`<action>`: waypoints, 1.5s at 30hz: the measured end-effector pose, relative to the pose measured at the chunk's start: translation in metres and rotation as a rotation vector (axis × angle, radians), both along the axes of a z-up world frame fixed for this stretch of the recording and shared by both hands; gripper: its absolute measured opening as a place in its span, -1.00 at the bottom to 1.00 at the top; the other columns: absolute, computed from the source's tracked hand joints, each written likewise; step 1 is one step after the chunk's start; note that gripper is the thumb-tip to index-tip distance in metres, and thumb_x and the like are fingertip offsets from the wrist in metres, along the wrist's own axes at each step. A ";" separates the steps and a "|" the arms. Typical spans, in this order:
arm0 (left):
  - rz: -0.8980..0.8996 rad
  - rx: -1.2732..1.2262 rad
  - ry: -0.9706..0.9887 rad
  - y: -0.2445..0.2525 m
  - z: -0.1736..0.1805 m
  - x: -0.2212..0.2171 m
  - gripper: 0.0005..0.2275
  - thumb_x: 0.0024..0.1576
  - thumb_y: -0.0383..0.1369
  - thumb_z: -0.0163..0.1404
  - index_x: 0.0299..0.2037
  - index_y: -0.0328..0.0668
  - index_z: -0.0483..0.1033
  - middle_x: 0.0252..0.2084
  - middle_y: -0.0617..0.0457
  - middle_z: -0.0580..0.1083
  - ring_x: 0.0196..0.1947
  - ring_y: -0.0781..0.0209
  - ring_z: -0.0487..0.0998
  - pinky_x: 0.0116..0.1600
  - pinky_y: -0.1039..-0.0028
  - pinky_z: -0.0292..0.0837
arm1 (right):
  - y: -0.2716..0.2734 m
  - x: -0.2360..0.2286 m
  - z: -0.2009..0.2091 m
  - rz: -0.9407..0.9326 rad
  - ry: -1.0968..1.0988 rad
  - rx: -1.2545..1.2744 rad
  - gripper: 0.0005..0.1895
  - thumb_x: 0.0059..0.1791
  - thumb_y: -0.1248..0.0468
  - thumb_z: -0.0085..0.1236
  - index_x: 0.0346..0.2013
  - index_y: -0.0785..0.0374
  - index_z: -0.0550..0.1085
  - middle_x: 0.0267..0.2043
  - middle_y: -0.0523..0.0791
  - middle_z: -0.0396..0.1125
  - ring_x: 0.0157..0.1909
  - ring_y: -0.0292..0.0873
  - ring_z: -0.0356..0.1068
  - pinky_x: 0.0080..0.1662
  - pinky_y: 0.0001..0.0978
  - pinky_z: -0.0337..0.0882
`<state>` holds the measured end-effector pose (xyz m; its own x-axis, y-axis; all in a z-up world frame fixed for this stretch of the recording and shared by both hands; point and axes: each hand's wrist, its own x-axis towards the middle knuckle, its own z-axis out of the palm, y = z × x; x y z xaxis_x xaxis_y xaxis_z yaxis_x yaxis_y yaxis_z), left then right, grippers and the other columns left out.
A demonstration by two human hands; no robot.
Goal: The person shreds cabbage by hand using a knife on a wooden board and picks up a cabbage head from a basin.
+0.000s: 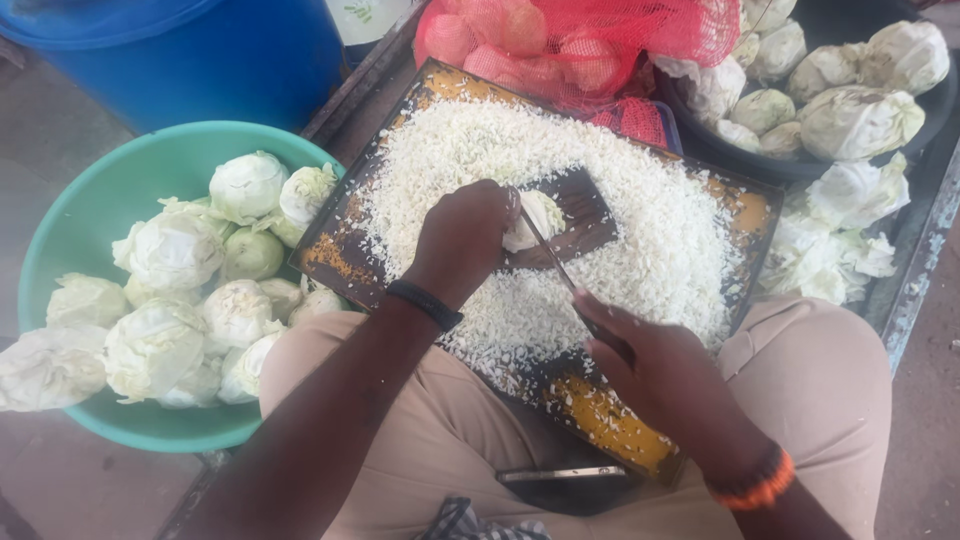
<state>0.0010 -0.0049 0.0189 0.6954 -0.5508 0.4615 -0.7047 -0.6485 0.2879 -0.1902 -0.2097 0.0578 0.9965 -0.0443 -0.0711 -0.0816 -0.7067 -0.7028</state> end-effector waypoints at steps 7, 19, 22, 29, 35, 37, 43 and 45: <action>-0.029 -0.101 -0.002 0.003 -0.013 0.007 -0.86 0.14 -0.47 0.22 -0.24 -0.11 0.49 -0.23 -0.08 0.49 -0.17 -0.13 0.54 -0.08 0.14 0.45 | -0.010 -0.032 0.006 -0.060 0.549 -0.231 -0.35 0.04 0.06 0.17 0.45 -0.35 0.31 -0.31 0.06 0.50 -0.30 -0.01 0.53 -0.14 -0.27 0.53; -0.057 -0.210 0.098 0.010 -0.003 -0.009 -0.95 0.08 -0.46 0.10 -0.28 -0.11 0.54 -0.26 -0.02 0.48 -0.19 -0.02 0.56 -0.10 0.24 0.48 | 0.001 -0.018 -0.009 0.164 -0.144 0.036 -0.48 -0.04 0.19 0.19 0.24 0.05 0.41 -0.08 0.07 0.54 -0.29 0.01 0.57 -0.25 -0.24 0.50; -0.042 -0.172 0.027 0.012 -0.010 -0.004 -0.93 0.08 -0.44 0.13 -0.26 -0.20 0.53 -0.28 -0.08 0.48 -0.23 -0.13 0.53 -0.13 0.16 0.43 | -0.009 -0.040 0.010 -0.094 0.511 -0.175 -0.38 0.03 0.07 0.23 0.40 -0.29 0.36 -0.39 0.04 0.48 -0.43 0.03 0.52 -0.21 -0.25 0.53; -0.034 -0.247 0.149 0.012 -0.005 -0.010 -0.95 0.11 -0.52 0.09 -0.29 -0.16 0.52 -0.31 -0.07 0.49 -0.22 -0.09 0.56 -0.11 0.21 0.47 | 0.007 -0.001 -0.002 0.139 -0.150 -0.071 -0.46 0.03 0.13 0.15 0.33 -0.02 0.40 -0.19 0.02 0.52 -0.41 0.04 0.49 -0.31 -0.20 0.43; -0.017 -0.316 0.114 0.014 -0.010 -0.013 -0.93 0.05 -0.50 0.13 -0.30 -0.19 0.55 -0.29 -0.07 0.51 -0.22 -0.10 0.57 -0.10 0.20 0.46 | 0.002 -0.026 0.011 -0.095 0.453 -0.080 -0.37 -0.02 0.05 0.19 0.37 -0.32 0.35 -0.51 0.07 0.47 -0.51 0.03 0.52 -0.25 -0.19 0.51; -0.034 -0.322 0.126 0.014 -0.008 -0.014 -0.92 0.04 -0.50 0.12 -0.29 -0.19 0.55 -0.28 -0.07 0.51 -0.20 -0.10 0.57 -0.08 0.22 0.47 | -0.007 -0.034 0.016 -0.044 0.486 -0.227 -0.35 0.01 0.08 0.16 0.42 -0.34 0.34 -0.42 0.05 0.47 -0.46 0.02 0.51 -0.21 -0.25 0.52; 0.027 -0.277 0.240 0.009 -0.004 -0.018 -0.96 0.25 -0.49 0.05 -0.23 -0.24 0.56 -0.23 -0.09 0.50 -0.22 -0.08 0.57 -0.11 0.24 0.47 | 0.010 0.000 -0.005 0.119 -0.108 -0.121 -0.43 -0.03 0.15 0.13 0.31 -0.03 0.38 -0.09 0.05 0.53 -0.35 0.13 0.51 -0.29 -0.11 0.44; 0.009 -0.258 0.196 0.011 -0.008 -0.017 -0.96 0.16 -0.49 0.04 -0.27 -0.21 0.56 -0.23 -0.09 0.51 -0.22 -0.08 0.57 -0.11 0.24 0.48 | 0.012 0.000 -0.004 0.069 0.053 -0.127 -0.41 -0.03 0.13 0.13 0.33 -0.13 0.38 -0.08 0.03 0.52 -0.39 0.12 0.52 -0.28 -0.13 0.46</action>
